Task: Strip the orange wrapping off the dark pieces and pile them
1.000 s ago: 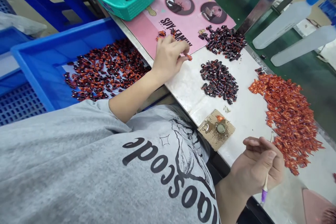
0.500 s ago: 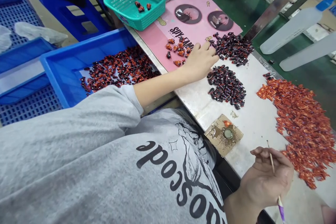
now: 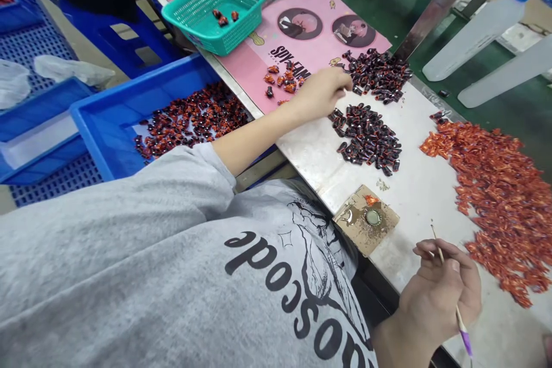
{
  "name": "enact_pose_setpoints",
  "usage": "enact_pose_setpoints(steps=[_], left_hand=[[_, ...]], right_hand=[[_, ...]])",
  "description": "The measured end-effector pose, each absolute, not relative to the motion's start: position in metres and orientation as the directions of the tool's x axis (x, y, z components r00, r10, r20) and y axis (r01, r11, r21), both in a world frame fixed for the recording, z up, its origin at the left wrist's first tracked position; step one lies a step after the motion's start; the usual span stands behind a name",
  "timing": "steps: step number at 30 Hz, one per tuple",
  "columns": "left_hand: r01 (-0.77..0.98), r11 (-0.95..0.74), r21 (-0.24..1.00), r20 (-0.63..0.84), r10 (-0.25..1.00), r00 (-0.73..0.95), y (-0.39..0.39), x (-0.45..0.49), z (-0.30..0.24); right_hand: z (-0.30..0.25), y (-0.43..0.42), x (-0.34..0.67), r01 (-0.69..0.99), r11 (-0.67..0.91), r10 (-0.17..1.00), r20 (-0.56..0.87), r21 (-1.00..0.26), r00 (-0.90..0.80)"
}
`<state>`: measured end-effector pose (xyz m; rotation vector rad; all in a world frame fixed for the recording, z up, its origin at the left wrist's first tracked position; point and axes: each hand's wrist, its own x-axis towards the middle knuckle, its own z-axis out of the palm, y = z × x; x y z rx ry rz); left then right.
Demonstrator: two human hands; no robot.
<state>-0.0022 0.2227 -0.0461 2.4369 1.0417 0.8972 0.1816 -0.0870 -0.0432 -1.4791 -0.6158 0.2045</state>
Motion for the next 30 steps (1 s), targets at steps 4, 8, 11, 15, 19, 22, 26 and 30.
enact_pose_setpoints(steps=[4,8,11,15,19,22,26,30], left_hand=[[0.335,-0.604,0.723,0.409,0.765,0.498,0.213,-0.016,-0.049],[0.347,-0.614,0.709,0.365,0.741,0.564,0.202,-0.015,-0.06],[0.5,-0.66,0.561,0.465,0.751,0.47,0.206,-0.026,-0.061],[0.44,-0.646,0.624,0.559,0.762,0.325,0.198,-0.045,-0.048],[0.155,-0.531,0.833,0.446,0.81,0.381,0.159,-0.038,-0.039],[-0.037,-0.346,0.937,0.314,0.797,0.516,0.126,-0.023,-0.04],[-0.193,-0.145,0.97,0.232,0.781,0.58,0.099,-0.008,-0.046],[-0.248,-0.089,0.965,0.219,0.794,0.567,0.085,-0.002,-0.051]], right_hand=[[-0.047,-0.085,0.186,0.222,0.125,0.481,0.255,-0.967,0.839],[-0.046,-0.079,0.186,0.215,0.126,0.486,0.249,-0.969,0.838],[-0.044,-0.079,0.184,0.229,0.131,0.471,0.264,-0.965,0.842],[-0.045,-0.084,0.181,0.285,0.098,0.477,0.297,-0.953,0.827],[-0.046,-0.089,0.176,0.313,0.005,0.548,0.265,-0.95,0.794],[-0.043,-0.09,0.171,0.393,-0.098,0.668,0.233,-0.914,0.707],[-0.04,-0.086,0.168,0.54,-0.21,0.815,0.158,-0.815,0.557],[-0.042,-0.083,0.168,0.623,-0.264,0.835,0.149,-0.736,0.529]])
